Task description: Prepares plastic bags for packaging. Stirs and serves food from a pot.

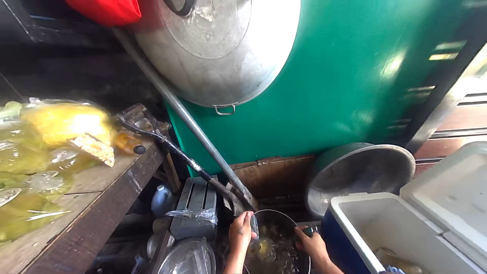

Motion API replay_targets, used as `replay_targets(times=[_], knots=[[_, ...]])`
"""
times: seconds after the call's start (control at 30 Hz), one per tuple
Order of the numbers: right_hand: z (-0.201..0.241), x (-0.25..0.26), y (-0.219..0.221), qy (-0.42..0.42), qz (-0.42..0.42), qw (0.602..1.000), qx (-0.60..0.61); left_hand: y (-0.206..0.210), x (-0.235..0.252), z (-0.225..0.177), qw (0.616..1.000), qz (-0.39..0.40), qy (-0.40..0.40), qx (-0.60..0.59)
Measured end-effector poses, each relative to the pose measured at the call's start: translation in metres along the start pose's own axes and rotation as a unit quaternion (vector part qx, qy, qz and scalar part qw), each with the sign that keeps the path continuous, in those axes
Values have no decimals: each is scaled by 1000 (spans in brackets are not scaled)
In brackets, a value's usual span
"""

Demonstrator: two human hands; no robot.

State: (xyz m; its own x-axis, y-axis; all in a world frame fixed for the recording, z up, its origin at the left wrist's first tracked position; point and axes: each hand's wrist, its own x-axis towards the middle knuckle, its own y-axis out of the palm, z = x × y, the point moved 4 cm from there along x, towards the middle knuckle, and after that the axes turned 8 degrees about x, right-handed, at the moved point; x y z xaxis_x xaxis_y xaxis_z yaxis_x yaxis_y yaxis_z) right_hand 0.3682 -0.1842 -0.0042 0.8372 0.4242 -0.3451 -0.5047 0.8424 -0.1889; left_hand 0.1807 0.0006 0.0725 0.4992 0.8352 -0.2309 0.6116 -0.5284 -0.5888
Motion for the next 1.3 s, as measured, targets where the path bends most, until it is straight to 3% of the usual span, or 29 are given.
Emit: replay_targets(times=[0.3, 0.5, 0.57, 0.67, 0.8, 0.9, 0.97, 1.03, 1.17, 1.3], knots=[[154, -11, -34, -112, 8, 993, -32, 13, 5, 7, 996, -32, -19, -83], [223, -33, -21, -170, 8, 982, -78, 28, 7, 0, 983, -35, -44, -176], [238, -46, -5, -219, 19, 964, -152, 33, 7, -3, 974, -50, -64, -212], [246, -80, 30, -331, 57, 904, -266, 39, 10, -8, 960, -81, -93, -252], [230, -120, 66, -454, 129, 814, -339, 46, 13, -9, 940, -118, -131, -293], [214, -116, 69, -528, 92, 777, -329, 51, 18, -7, 938, -130, -136, -291], [201, -97, 64, -502, 80, 794, -335, 54, 21, -6, 947, -113, -128, -271], [174, -70, 59, -415, 115, 828, -360, 53, 21, -2, 958, -87, -116, -246], [87, -26, 57, -296, 193, 860, -369, 46, 20, -1, 975, -67, -93, -188], [2, -18, 58, -247, 236, 873, -348, 39, 19, 0, 984, -46, -80, -151]])
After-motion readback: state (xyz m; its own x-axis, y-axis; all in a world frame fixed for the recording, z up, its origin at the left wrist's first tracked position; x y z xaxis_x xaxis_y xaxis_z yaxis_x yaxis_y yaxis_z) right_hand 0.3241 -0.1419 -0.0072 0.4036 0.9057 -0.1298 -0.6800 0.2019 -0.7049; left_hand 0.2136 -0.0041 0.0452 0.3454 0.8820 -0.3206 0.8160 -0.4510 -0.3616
